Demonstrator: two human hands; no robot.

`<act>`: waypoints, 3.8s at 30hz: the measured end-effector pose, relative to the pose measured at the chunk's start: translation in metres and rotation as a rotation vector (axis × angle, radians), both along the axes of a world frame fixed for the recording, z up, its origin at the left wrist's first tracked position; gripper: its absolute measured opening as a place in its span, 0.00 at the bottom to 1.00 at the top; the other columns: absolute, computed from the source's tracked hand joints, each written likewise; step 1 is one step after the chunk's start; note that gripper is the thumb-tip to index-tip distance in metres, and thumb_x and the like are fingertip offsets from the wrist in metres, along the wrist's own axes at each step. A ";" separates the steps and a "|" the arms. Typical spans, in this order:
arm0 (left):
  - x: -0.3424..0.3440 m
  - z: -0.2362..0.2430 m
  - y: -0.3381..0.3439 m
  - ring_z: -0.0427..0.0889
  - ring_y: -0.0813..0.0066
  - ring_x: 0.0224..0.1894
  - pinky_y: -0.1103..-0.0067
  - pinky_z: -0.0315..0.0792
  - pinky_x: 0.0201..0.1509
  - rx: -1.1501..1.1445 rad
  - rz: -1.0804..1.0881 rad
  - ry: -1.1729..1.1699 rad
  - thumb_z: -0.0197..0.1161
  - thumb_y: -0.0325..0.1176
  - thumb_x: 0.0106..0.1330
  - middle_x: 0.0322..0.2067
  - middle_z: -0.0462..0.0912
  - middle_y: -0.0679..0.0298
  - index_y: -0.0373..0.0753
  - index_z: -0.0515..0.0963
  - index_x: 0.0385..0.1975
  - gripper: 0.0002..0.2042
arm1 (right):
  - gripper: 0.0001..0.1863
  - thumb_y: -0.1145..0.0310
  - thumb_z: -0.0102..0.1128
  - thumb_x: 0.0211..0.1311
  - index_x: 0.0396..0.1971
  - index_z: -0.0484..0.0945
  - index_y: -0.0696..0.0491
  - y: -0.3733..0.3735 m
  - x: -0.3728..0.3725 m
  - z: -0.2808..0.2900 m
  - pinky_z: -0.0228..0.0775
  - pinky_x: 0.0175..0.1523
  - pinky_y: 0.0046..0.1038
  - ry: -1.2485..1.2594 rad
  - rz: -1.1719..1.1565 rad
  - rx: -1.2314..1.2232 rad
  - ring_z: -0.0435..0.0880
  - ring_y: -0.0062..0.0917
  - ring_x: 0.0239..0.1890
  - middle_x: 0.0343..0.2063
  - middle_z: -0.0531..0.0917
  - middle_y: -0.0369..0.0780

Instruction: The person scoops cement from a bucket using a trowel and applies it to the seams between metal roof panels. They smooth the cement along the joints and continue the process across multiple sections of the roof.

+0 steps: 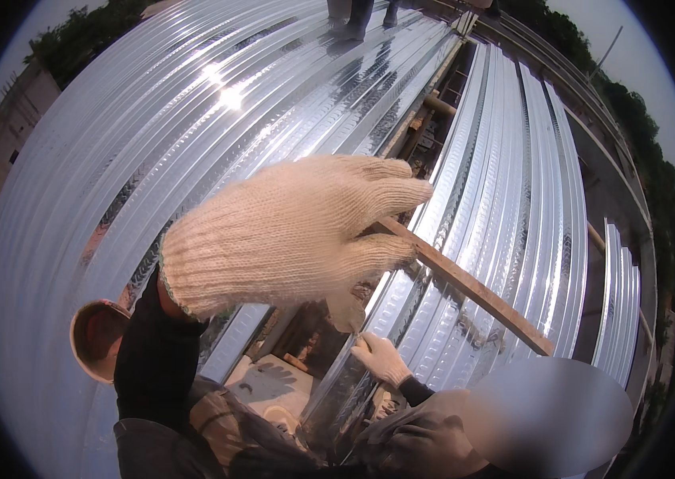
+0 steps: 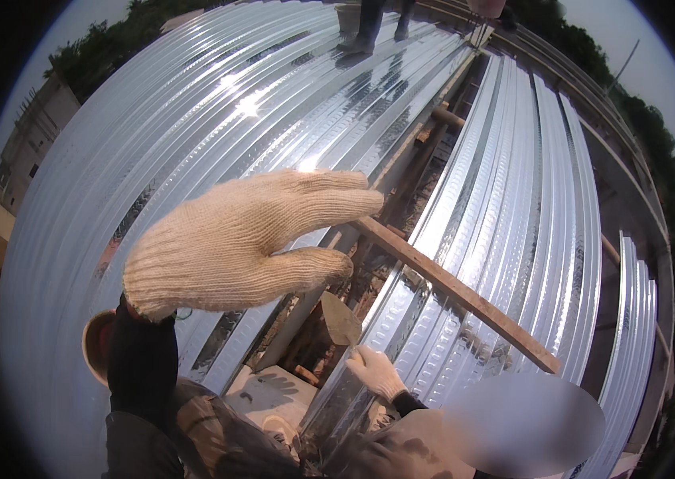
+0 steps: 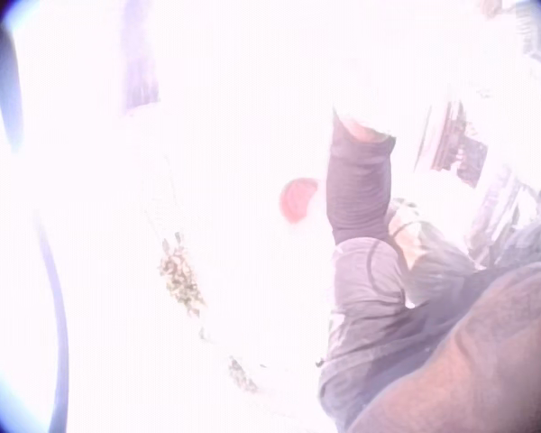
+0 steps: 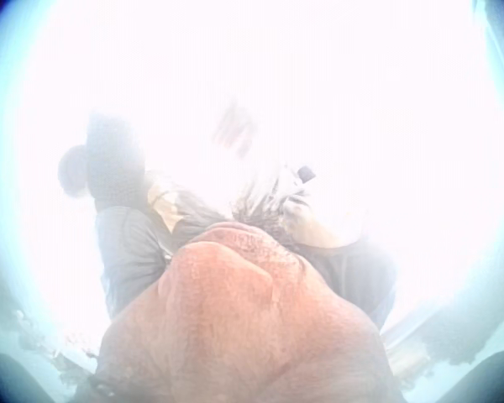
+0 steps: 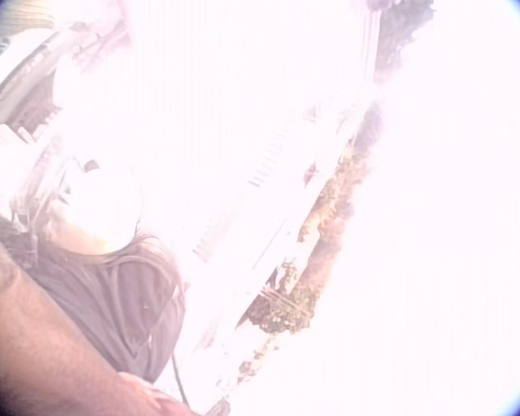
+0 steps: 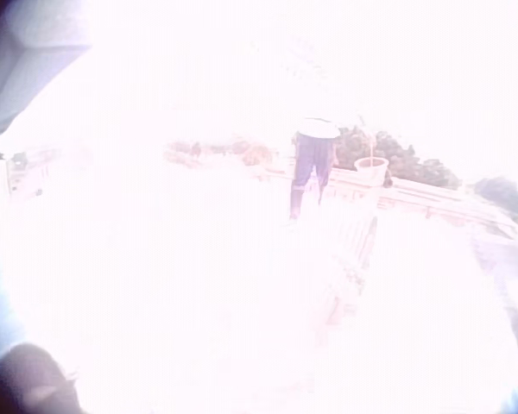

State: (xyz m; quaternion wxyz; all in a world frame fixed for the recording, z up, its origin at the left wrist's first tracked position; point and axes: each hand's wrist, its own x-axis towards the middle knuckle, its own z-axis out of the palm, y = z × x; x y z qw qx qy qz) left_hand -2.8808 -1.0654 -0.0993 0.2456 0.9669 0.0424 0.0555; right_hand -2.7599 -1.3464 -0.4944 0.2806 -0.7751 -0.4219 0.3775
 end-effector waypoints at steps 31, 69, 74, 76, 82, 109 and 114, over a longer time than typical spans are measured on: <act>-0.092 0.107 -0.121 0.83 0.56 0.68 0.58 0.76 0.72 0.573 -0.012 -0.330 0.64 0.51 0.81 0.64 0.85 0.55 0.41 0.84 0.65 0.23 | 0.25 0.54 0.67 0.72 0.55 0.84 0.62 0.002 0.002 0.010 0.80 0.54 0.48 0.000 0.117 -0.069 0.90 0.57 0.48 0.40 0.88 0.62; -0.237 -0.215 0.122 0.87 0.66 0.40 0.67 0.80 0.43 -0.429 1.469 -0.352 0.69 0.45 0.72 0.46 0.89 0.52 0.28 0.82 0.62 0.27 | 0.25 0.55 0.65 0.74 0.55 0.82 0.64 0.009 -0.008 -0.010 0.79 0.47 0.40 0.211 -0.070 -0.058 0.88 0.36 0.36 0.33 0.87 0.49; -0.215 -0.214 0.100 0.91 0.34 0.48 0.55 0.81 0.56 -0.162 1.565 0.008 0.62 0.45 0.70 0.41 0.89 0.32 0.22 0.84 0.53 0.27 | 0.25 0.56 0.63 0.77 0.59 0.82 0.64 0.013 0.026 -0.005 0.79 0.44 0.33 0.281 -0.097 -0.013 0.87 0.25 0.35 0.31 0.85 0.42; -0.220 -0.216 0.083 0.91 0.33 0.51 0.53 0.81 0.58 -0.167 1.621 -0.099 0.61 0.44 0.72 0.46 0.89 0.31 0.22 0.85 0.51 0.25 | 0.26 0.56 0.64 0.78 0.60 0.82 0.63 0.031 0.032 0.022 0.79 0.45 0.34 0.338 -0.082 -0.027 0.86 0.25 0.35 0.32 0.85 0.42; -0.245 -0.240 0.080 0.89 0.62 0.48 0.66 0.83 0.52 -0.547 1.432 -0.524 0.60 0.35 0.80 0.56 0.90 0.49 0.29 0.78 0.67 0.22 | 0.23 0.63 0.66 0.80 0.65 0.80 0.63 0.128 0.064 0.112 0.74 0.37 0.25 -0.119 0.312 0.076 0.77 0.15 0.30 0.28 0.77 0.31; -0.134 -0.109 0.093 0.51 0.85 0.18 0.81 0.52 0.22 -1.540 0.647 -0.277 0.54 0.39 0.92 0.21 0.58 0.74 0.38 0.74 0.41 0.14 | 0.23 0.50 0.66 0.79 0.54 0.89 0.56 -0.108 0.198 0.127 0.78 0.32 0.24 -0.302 -0.585 0.377 0.84 0.16 0.24 0.22 0.84 0.34; -0.048 -0.080 0.001 0.52 0.88 0.16 0.85 0.53 0.20 -1.430 0.504 -0.078 0.52 0.44 0.93 0.19 0.61 0.76 0.41 0.75 0.42 0.15 | 0.22 0.52 0.67 0.79 0.54 0.89 0.58 -0.166 0.177 0.168 0.79 0.33 0.23 -0.292 -0.765 0.516 0.85 0.17 0.26 0.25 0.86 0.36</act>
